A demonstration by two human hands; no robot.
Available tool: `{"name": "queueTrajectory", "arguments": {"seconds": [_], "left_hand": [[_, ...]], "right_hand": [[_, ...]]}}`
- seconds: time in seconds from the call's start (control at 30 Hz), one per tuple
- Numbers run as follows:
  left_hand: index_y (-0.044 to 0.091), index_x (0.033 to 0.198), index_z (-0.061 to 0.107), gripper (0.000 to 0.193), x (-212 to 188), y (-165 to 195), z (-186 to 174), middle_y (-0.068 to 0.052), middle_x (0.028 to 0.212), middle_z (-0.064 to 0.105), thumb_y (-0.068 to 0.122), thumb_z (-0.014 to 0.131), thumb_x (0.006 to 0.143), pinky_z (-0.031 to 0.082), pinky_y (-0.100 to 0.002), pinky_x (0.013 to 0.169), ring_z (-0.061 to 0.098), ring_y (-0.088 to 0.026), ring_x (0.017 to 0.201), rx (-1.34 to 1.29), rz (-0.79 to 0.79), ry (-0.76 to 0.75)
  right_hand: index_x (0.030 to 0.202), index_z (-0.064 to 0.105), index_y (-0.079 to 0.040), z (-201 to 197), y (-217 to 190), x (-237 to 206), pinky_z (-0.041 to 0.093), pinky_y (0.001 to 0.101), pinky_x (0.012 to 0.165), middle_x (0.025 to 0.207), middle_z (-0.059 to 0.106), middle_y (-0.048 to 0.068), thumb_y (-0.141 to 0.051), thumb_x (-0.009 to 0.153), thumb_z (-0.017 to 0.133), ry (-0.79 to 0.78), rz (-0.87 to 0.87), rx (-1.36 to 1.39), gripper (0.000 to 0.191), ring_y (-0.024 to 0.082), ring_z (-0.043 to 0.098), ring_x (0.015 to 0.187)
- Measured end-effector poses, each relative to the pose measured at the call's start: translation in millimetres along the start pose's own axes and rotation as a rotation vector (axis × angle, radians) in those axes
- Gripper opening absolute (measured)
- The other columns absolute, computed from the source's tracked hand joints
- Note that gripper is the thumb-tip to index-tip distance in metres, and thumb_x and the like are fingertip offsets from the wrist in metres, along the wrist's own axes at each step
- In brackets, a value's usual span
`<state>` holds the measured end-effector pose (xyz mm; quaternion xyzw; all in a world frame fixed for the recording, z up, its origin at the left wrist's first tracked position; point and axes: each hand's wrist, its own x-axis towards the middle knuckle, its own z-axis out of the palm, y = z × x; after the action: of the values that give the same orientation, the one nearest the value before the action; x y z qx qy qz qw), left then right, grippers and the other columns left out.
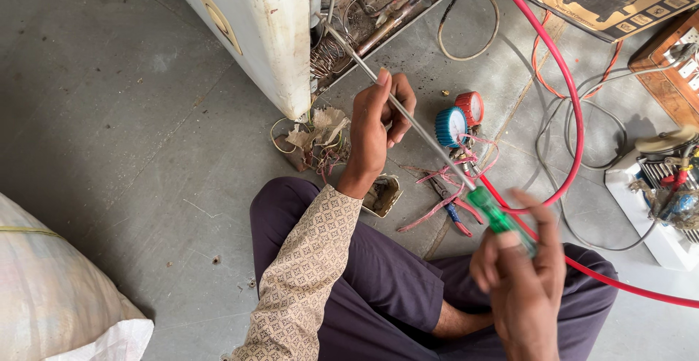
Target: The person sits on the floor next to a refrigerator with its compressor compartment exposed and services the refrigeration system. They use pliers on the gauge manifold fittings, then use a long green-handled screwdriver to work on components inside the compartment, adjusting the red and blue manifold gauges and hoses connected to the unit.
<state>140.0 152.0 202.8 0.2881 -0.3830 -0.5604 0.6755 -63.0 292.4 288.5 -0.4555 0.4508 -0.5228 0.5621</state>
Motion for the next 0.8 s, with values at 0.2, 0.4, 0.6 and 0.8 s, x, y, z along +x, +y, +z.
{"name": "queueTrajectory", "arguments": {"seconds": [0.2,0.4,0.6,0.8], "left_hand": [[0.009,0.075,0.049,0.06,0.3,1.2,-0.8,0.002,0.057,0.041,0.056,0.033,0.11,0.02,-0.024,0.041,0.032,-0.006,0.043,-0.017,0.009,-0.002],[0.01,0.076,0.051,0.061,-0.6,2.2,0.1,0.002,0.06,0.042,0.057,0.032,0.11,0.021,-0.024,0.041,0.034,-0.005,0.045,-0.024,-0.032,0.0],[0.01,0.074,0.05,0.062,-0.7,3.5,-1.3,0.003,0.059,0.041,0.059,0.033,0.11,0.021,-0.024,0.042,0.032,-0.005,0.045,0.026,0.017,0.01],[0.01,0.075,0.051,0.064,1.4,3.0,-1.6,0.004,0.054,0.037,0.062,0.033,0.109,0.019,-0.023,0.041,0.029,-0.004,0.043,0.045,0.029,0.007]], "right_hand": [[0.141,0.045,0.012,-3.3,-3.5,3.6,0.046,0.0303,0.057,0.08,0.056,0.012,-0.02,0.113,0.055,-0.125,0.087,0.43,0.044,0.018,0.054,0.063],[0.143,0.044,0.005,-4.3,1.1,2.7,0.043,0.0301,0.063,0.079,0.049,0.006,-0.021,0.104,0.052,0.05,-0.041,-0.245,0.047,0.014,0.047,0.067],[0.137,0.052,0.011,-9.9,0.9,3.3,0.04,0.0261,0.053,0.074,0.055,0.009,-0.024,0.115,0.049,-0.138,0.085,0.47,0.042,0.012,0.049,0.057],[0.137,0.048,0.006,-11.6,1.6,5.4,0.033,0.0275,0.048,0.072,0.049,0.008,-0.013,0.098,0.05,0.038,0.108,-0.098,0.043,0.014,0.041,0.055]]}}
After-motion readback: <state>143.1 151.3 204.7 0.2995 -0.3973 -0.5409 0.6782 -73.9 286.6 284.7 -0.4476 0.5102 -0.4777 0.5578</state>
